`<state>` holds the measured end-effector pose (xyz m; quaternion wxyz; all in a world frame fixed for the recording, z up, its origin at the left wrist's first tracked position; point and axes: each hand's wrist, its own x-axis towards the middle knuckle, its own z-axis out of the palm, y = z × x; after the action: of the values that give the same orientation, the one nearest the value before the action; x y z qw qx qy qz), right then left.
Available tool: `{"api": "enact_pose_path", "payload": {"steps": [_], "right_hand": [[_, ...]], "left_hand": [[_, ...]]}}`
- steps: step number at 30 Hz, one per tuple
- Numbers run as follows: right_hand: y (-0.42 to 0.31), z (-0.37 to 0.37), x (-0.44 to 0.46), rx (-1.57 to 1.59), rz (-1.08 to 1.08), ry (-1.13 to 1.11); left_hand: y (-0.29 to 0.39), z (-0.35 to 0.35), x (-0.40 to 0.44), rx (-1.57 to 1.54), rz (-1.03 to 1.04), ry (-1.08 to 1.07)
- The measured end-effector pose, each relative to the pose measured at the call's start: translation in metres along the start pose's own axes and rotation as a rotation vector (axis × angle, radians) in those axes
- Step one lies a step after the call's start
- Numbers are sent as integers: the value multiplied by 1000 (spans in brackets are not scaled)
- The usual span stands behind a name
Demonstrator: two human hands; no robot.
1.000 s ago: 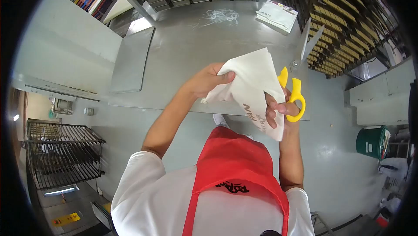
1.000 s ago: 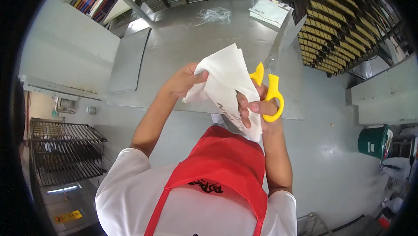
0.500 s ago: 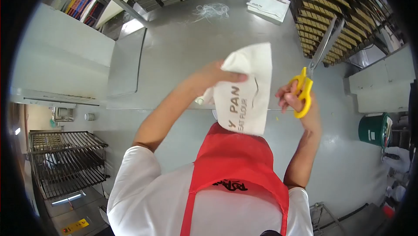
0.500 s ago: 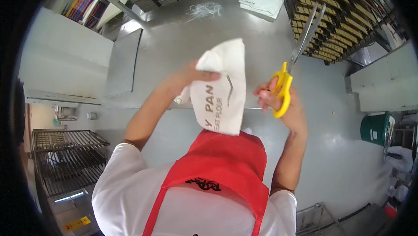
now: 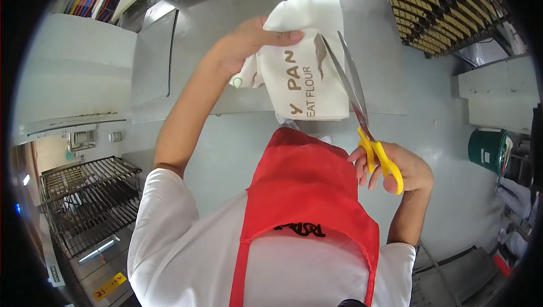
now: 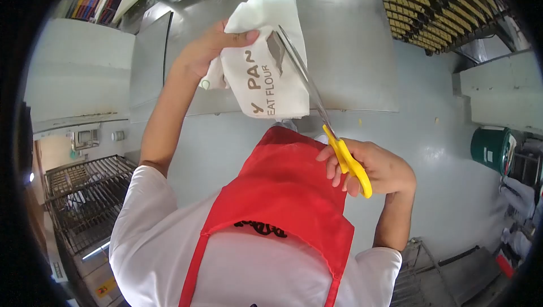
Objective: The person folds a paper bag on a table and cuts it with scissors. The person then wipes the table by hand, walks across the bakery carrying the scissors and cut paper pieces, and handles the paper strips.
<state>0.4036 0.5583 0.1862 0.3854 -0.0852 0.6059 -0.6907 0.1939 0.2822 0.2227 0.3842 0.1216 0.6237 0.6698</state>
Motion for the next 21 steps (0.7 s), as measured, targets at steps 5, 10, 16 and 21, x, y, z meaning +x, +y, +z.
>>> {"api": "enact_pose_path", "payload": {"steps": [5, 10, 16, 21], "right_hand": [[5, -5, 5, 13, -109, -106], [0, -1, 17, 41, -124, -117], [-5, 7, 35, 117, -186, -92], [-10, 9, 47, 112, -215, -29]], "left_hand": [[1, -3, 1, -12, 12, -6], [1, 3, 1, 66, 11, 45], [0, 7, -1, 176, 73, 38], [-3, 13, -2, 168, 45, 40]]}}
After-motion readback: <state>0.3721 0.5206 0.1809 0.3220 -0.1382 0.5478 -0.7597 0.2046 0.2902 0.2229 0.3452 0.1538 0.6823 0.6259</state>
